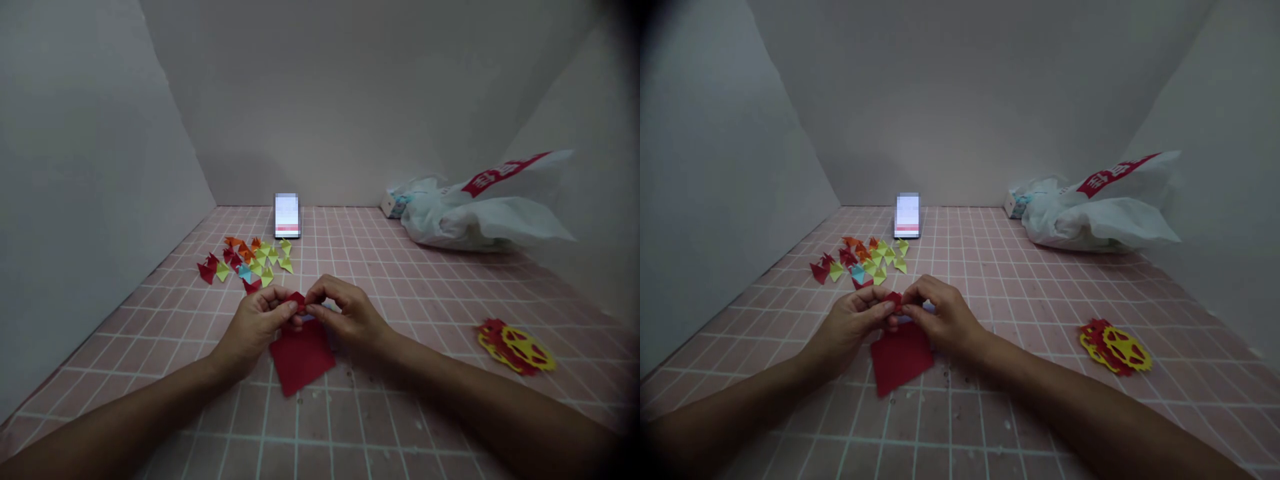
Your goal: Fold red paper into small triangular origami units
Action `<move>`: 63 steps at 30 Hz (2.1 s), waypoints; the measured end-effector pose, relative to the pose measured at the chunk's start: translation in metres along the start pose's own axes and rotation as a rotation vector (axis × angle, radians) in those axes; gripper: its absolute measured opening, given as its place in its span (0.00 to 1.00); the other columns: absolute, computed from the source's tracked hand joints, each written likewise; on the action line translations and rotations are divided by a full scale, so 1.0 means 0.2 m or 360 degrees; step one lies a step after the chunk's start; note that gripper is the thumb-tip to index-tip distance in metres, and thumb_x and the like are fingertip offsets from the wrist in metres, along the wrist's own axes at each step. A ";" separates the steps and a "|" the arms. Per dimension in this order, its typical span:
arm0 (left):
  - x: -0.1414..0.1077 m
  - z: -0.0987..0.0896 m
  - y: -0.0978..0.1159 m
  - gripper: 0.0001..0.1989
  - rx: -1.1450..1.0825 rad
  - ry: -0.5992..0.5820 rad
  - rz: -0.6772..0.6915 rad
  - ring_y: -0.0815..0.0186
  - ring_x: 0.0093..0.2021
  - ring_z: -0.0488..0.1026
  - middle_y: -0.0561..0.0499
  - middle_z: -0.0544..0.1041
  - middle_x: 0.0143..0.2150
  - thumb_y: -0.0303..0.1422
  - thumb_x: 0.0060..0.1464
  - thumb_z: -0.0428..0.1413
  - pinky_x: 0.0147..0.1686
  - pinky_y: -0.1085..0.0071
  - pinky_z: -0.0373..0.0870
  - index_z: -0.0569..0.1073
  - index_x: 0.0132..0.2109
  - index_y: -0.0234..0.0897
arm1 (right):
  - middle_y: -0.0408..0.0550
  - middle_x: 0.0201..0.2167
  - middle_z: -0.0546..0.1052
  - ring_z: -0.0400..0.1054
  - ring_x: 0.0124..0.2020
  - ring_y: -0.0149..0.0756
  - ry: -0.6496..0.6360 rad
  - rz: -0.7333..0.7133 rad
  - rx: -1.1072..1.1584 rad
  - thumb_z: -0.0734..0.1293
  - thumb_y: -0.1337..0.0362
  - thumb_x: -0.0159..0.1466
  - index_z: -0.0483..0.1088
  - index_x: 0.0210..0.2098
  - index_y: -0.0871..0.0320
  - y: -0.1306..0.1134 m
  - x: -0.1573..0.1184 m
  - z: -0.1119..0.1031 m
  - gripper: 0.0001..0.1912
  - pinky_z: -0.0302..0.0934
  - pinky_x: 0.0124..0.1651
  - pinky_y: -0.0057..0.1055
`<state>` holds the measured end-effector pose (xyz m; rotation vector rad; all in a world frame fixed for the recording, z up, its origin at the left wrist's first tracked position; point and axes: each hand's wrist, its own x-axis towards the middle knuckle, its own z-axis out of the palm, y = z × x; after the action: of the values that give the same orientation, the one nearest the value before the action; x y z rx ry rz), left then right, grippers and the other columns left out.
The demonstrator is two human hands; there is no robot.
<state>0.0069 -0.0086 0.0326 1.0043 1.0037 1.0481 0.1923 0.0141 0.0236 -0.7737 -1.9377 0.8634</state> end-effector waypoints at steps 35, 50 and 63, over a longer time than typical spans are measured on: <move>0.00 0.02 -0.01 0.12 -0.0039 0.0115 -0.0057 0.74 0.25 0.74 0.56 0.79 0.26 0.31 0.41 0.68 0.30 0.78 0.71 0.75 0.34 0.34 | 0.43 0.29 0.71 0.64 0.32 0.32 0.0087 0.0722 0.0705 0.70 0.61 0.59 0.68 0.31 0.59 -0.02 -0.02 0.06 0.08 0.57 0.35 0.31; -0.01 0.03 -0.01 0.09 0.0131 0.0135 -0.0016 0.72 0.25 0.73 0.55 0.77 0.25 0.32 0.45 0.66 0.30 0.76 0.70 0.74 0.33 0.34 | 0.43 0.27 0.71 0.64 0.30 0.32 0.0139 0.0807 0.0745 0.68 0.61 0.58 0.67 0.29 0.58 -0.04 -0.04 0.09 0.07 0.57 0.32 0.29; -0.02 0.04 -0.01 0.11 0.0069 0.0115 -0.0052 0.72 0.25 0.74 0.55 0.78 0.27 0.32 0.44 0.66 0.30 0.75 0.71 0.73 0.34 0.34 | 0.43 0.26 0.72 0.63 0.28 0.31 0.0145 0.0896 0.0788 0.70 0.59 0.56 0.67 0.27 0.58 -0.06 -0.04 0.09 0.10 0.56 0.31 0.28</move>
<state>0.0149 -0.0137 0.0334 0.9880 1.1026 1.0453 0.1770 -0.0032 0.0216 -1.0396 -1.3421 1.5415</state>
